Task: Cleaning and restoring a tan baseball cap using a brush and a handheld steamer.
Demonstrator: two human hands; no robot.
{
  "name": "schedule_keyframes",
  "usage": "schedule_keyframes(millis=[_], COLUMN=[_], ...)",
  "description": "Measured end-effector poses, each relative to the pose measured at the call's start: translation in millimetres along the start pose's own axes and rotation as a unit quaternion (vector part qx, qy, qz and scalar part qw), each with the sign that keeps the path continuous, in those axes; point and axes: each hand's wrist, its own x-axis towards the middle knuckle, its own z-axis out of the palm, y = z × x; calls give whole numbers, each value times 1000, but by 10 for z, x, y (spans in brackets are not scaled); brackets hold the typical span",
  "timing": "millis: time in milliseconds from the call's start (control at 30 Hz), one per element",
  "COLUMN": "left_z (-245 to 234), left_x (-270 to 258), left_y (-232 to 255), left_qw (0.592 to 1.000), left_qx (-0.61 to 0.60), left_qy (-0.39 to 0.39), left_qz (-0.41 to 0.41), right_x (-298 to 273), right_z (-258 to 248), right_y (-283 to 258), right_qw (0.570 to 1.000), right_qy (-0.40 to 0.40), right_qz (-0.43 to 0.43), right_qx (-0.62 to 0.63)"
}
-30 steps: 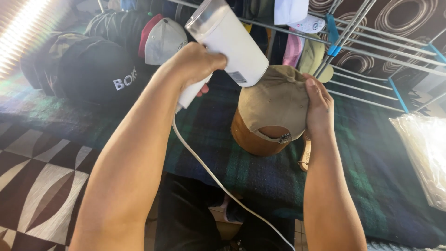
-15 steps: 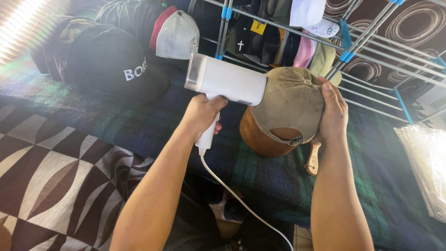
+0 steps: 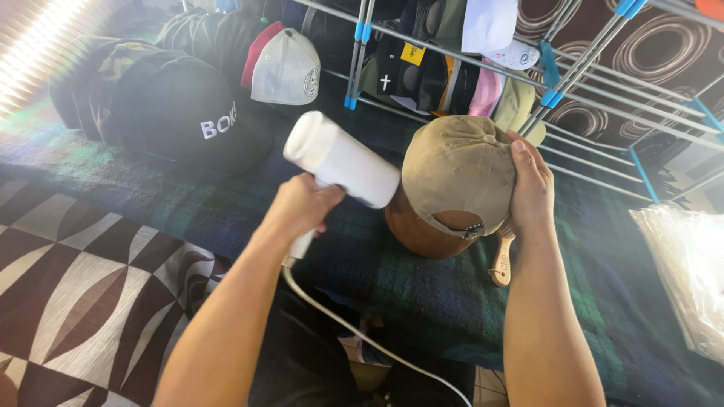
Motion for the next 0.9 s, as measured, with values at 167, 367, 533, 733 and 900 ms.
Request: schedule_keyframes(millis=[167, 367, 533, 733, 900], left_z=[-210, -163, 48, 89, -150], left_x=[-31, -247, -332, 71, 264], left_y=[584, 1539, 2073, 2169, 1768], left_qw=[988, 959, 931, 918, 977], left_qx=[99, 209, 332, 374, 188], left_qy=[55, -9, -40, -42, -87], left_qz=[101, 192, 150, 123, 53], right_x=[-45, -107, -83, -77, -43], right_z=[-24, 60, 61, 118, 94], right_y=[-102, -415, -463, -368, -241], right_qw=[1000, 997, 988, 991, 991], right_qy=[-8, -4, -8, 19, 33], right_qz=[-1, 69, 130, 131, 123], right_qx=[-26, -38, -79, -20, 49])
